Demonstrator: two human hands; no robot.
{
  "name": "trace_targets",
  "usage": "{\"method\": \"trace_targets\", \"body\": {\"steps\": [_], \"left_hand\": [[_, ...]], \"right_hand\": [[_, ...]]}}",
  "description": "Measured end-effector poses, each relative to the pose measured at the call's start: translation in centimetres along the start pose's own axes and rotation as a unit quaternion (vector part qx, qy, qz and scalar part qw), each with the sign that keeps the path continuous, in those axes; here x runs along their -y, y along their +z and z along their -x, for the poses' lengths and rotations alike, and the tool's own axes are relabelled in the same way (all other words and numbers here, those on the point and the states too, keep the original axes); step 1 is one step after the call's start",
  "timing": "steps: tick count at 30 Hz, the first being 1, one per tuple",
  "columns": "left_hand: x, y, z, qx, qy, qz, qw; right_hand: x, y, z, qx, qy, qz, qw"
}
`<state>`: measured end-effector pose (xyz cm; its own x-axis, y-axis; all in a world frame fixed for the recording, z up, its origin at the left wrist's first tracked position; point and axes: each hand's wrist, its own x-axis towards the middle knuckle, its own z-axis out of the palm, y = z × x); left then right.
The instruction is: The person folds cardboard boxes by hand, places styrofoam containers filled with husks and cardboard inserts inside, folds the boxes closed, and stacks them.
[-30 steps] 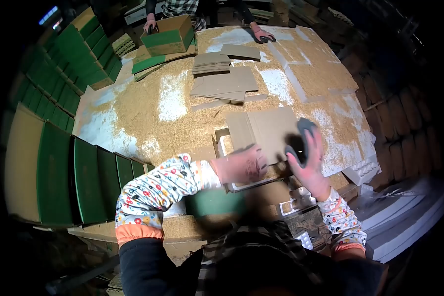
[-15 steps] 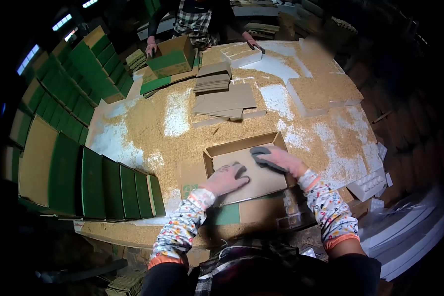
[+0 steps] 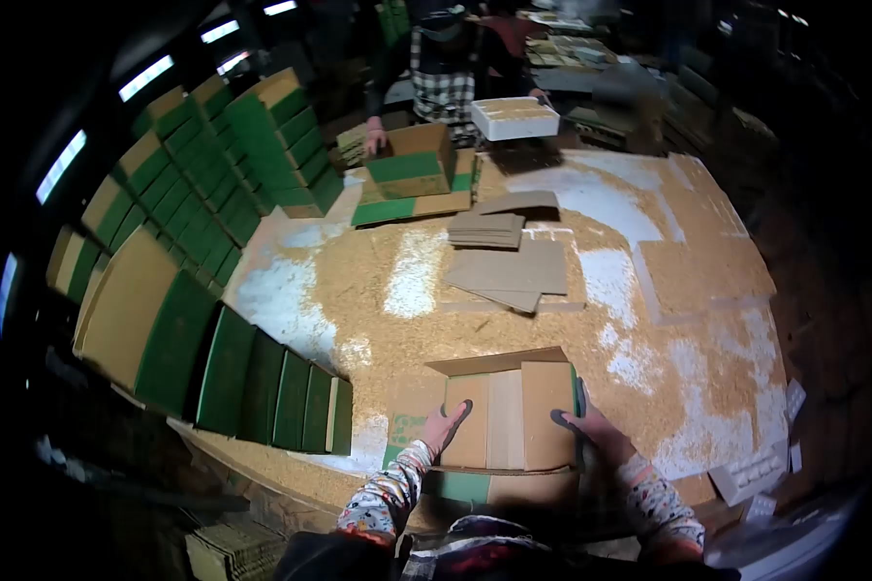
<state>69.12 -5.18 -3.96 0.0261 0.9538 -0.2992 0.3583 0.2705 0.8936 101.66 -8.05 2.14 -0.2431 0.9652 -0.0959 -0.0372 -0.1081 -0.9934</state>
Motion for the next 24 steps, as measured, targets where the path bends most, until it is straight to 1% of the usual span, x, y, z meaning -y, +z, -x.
{"method": "trace_targets", "body": {"steps": [1,2,3,4,5,6,7,8,9,10,11,12,13,14,15,16,17,18,19,20,21,22,23,24], "left_hand": [[-1.0,-0.7,0.4,0.042,0.011,0.057,0.997],[-1.4,-1.8,1.0,0.085,0.027,0.112,0.99],[-1.2,-3.1,1.1,0.121,-0.059,0.276,0.952],[-1.1,-4.3,1.2,0.128,-0.154,0.426,0.882],[-5.3,-6.9,5.2,0.123,-0.075,0.421,0.895],[-7.4,-9.5,7.9,0.057,-0.004,0.464,0.884],[-9.1,-12.1,10.7,-0.004,0.058,0.497,0.866],[-11.1,-15.3,14.2,-0.162,0.237,0.309,0.907],[-13.0,-19.3,17.4,-0.3,0.386,0.089,0.868],[-14.1,-24.5,19.6,-0.41,0.508,-0.143,0.744],[-16.2,-29.5,21.4,-0.491,0.572,-0.205,0.625],[-16.6,-34.4,22.8,-0.589,0.549,-0.268,0.529],[-18.4,-38.5,23.0,-0.68,0.49,-0.208,0.504],[-19.5,-43.4,23.2,-0.747,0.403,-0.243,0.469],[-19.3,-48.1,21.6,-0.667,0.453,0.046,0.59],[-17.0,-53.6,20.2,-0.595,0.455,0.126,0.651],[-12.2,-59.9,16.6,-0.435,0.471,0.236,0.73],[-9.8,-61.6,13.8,-0.484,0.469,0.218,0.705],[-7.3,-63.4,11.2,-0.467,0.521,0.29,0.652],[-9.4,-61.2,11.5,-0.527,0.509,0.274,0.623],[-11.5,-57.8,12.3,-0.583,0.488,0.26,0.595],[-11.4,-57.3,13.0,-0.575,0.476,0.271,0.607],[-11.6,-56.9,13.5,-0.567,0.465,0.283,0.618],[-13.0,-55.7,14.2,-0.618,0.483,0.273,0.557]], "right_hand": [[-1.8,0.7,0.1,-0.033,-0.016,0.006,0.999],[-2.1,1.5,0.8,-0.081,0.022,-0.039,0.996],[-0.2,3.0,1.5,-0.1,0.059,-0.136,0.984],[3.1,4.5,2.8,-0.116,0.081,-0.183,0.973],[4.0,4.7,3.4,-0.107,0.045,-0.123,0.986],[0.4,3.0,2.6,-0.083,0.063,-0.281,0.954],[5.9,5.4,2.8,-0.059,0.108,-0.433,0.893],[6.1,5.1,2.9,-0.114,0.041,-0.271,0.955],[11.4,8.0,3.5,-0.079,-0.062,-0.104,0.989],[14.9,10.4,2.6,-0.099,-0.123,-0.051,0.986],[19.6,13.5,2.2,-0.038,-0.178,-0.025,0.983],[20.9,13.6,0.0,0.005,-0.223,0.071,0.972],[22.2,13.7,-2.2,0.042,-0.276,0.164,0.946],[23.5,13.8,-4.5,0.071,-0.333,0.241,0.909],[26.8,16.8,-5.9,0.092,-0.372,0.278,0.881],[30.0,21.4,-6.8,0.105,-0.403,0.292,0.861],[32.7,26.0,-7.4,0.111,-0.434,0.298,0.843],[34.8,30.5,-8.1,0.116,-0.475,0.302,0.818],[36.5,34.8,-9.0,0.12,-0.518,0.307,0.789],[38.1,39.1,-10.0,0.12,-0.558,0.306,0.762],[39.3,44.6,-8.0,0.177,-0.395,0.146,0.889],[39.7,46.9,-9.7,0.202,-0.328,0.148,0.911],[39.9,48.3,-12.0,0.215,-0.28,0.183,0.918],[39.9,49.6,-14.1,0.229,-0.248,0.236,0.911]]}}
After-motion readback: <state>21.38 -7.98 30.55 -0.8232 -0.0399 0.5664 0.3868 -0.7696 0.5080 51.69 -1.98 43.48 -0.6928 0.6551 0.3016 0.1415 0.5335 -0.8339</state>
